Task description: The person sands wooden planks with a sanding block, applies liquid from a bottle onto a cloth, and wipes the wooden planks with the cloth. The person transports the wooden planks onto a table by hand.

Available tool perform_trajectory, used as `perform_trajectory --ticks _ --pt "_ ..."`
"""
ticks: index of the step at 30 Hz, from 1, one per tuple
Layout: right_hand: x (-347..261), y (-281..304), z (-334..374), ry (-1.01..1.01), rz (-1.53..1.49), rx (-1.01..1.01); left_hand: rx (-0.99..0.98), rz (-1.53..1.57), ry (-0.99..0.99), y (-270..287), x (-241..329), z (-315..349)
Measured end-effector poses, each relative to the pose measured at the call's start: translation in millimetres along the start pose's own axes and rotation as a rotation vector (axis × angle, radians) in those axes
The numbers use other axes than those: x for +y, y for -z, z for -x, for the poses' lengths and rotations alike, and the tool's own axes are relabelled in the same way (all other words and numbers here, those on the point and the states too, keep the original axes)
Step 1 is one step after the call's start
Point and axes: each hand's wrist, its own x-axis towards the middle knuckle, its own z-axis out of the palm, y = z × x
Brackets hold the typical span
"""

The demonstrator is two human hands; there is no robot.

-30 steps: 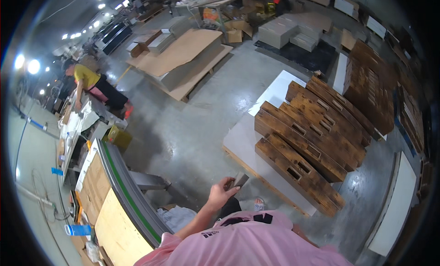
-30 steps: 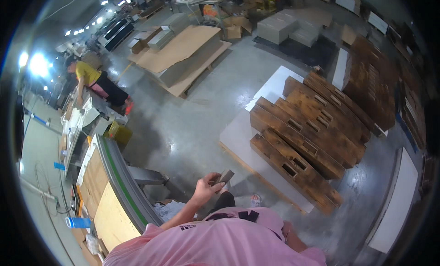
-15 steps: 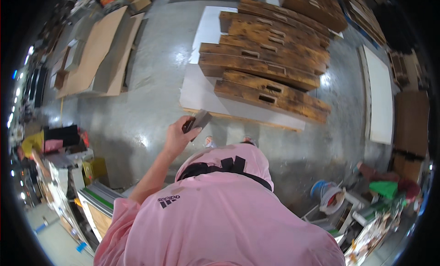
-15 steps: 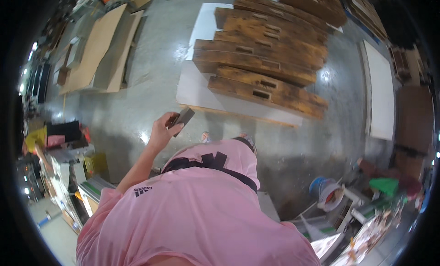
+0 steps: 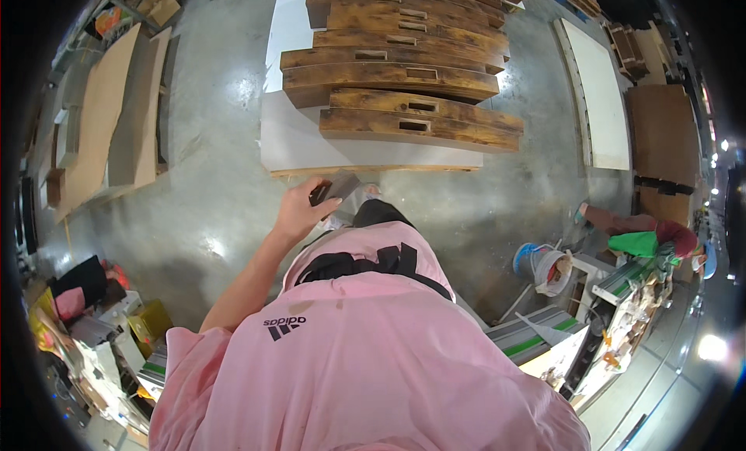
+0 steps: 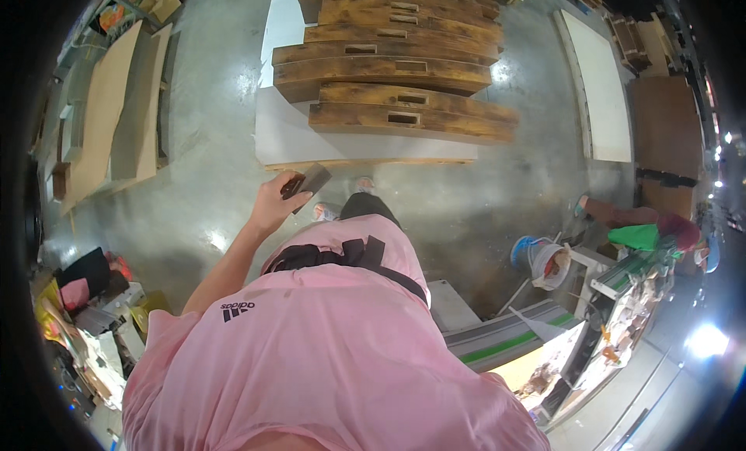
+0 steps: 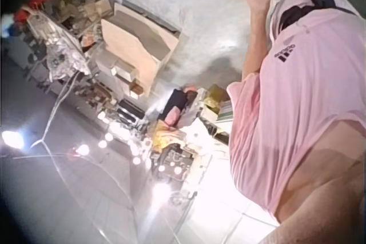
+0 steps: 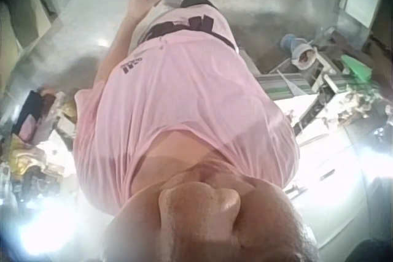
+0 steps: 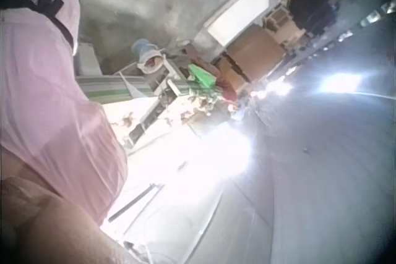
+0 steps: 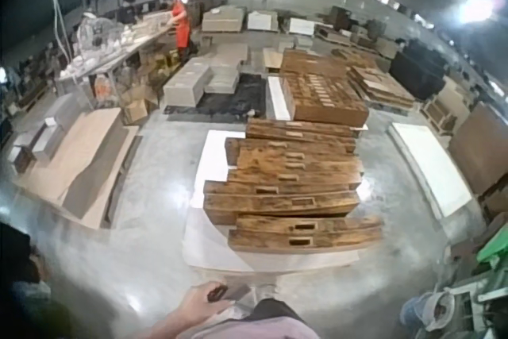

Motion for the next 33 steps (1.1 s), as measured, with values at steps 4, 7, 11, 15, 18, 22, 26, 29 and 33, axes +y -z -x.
perform_trajectory --ticks 4,7,11,15,18,22,26,29,33 --pt "-9 22 8 -0.015 0.081 -0.016 0.105 -0.01 0.087 -2 -20 0" --pt "-24 46 2 -0.022 0.176 -0.045 0.2 0.083 0.199 -2 -36 1" --pt "-62 80 -28 -0.014 0.344 -0.096 0.312 0.178 0.344 -5 -55 2" --pt "-130 95 -92 -0.013 0.361 -0.144 0.401 0.282 0.49 -16 -99 2" --pt "-185 103 -169 0.171 0.643 -0.178 0.467 0.555 0.583 -24 -110 -20" --pt "-241 50 -235 0.353 0.639 -0.226 0.507 1.029 0.692 -47 -157 -48" --pt "-329 -105 -196 0.162 0.21 -0.308 0.426 1.247 0.684 -74 -246 -57" --pt "-352 -171 -202 0.243 0.155 -0.397 0.371 1.205 0.744 -91 -278 -92" --pt "-321 -233 -248 0.356 0.31 -0.519 0.397 1.049 0.889 -109 -326 -119"
